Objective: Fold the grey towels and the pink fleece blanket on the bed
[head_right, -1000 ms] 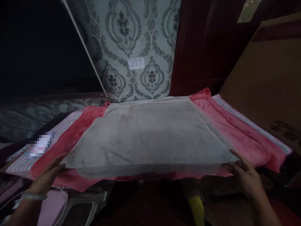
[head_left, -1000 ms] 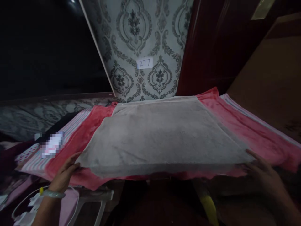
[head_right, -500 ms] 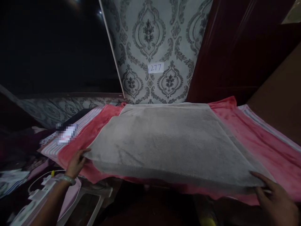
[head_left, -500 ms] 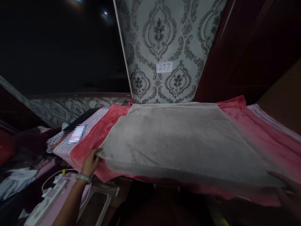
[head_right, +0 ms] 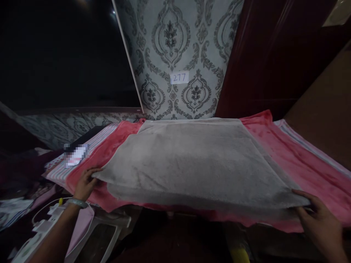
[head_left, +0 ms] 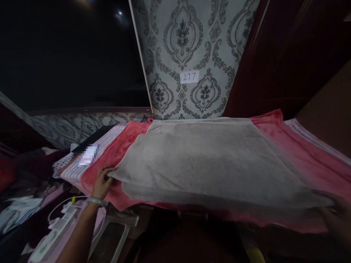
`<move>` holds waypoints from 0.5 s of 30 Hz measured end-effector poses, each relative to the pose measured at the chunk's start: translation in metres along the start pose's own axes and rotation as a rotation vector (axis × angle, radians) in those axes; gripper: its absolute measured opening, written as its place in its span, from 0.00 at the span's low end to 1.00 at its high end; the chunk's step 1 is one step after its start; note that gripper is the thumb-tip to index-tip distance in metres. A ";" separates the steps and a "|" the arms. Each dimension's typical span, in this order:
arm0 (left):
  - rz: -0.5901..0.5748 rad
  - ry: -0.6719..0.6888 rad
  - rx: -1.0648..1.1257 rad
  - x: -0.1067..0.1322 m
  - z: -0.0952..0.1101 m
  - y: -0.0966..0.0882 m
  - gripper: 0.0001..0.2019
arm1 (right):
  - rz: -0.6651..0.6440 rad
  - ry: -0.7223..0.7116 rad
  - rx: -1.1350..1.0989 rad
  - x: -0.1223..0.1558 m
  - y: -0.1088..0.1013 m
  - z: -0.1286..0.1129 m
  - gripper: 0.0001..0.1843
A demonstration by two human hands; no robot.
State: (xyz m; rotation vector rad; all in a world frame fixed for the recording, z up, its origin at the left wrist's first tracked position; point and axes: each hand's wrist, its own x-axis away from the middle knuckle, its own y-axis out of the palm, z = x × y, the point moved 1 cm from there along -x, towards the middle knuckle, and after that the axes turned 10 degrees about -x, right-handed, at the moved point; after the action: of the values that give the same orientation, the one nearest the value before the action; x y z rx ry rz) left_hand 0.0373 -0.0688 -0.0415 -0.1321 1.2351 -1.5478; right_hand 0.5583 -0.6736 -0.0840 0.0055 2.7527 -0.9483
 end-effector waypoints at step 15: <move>-0.266 0.108 -0.024 -0.028 0.012 -0.007 0.23 | -0.090 -0.044 -0.144 -0.017 -0.005 -0.006 0.35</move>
State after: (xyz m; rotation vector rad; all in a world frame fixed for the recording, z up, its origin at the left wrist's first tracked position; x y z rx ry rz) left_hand 0.0512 -0.0552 -0.0168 -0.2388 1.3635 -1.7882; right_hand 0.5732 -0.6725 -0.0731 -0.1632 2.7937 -0.7601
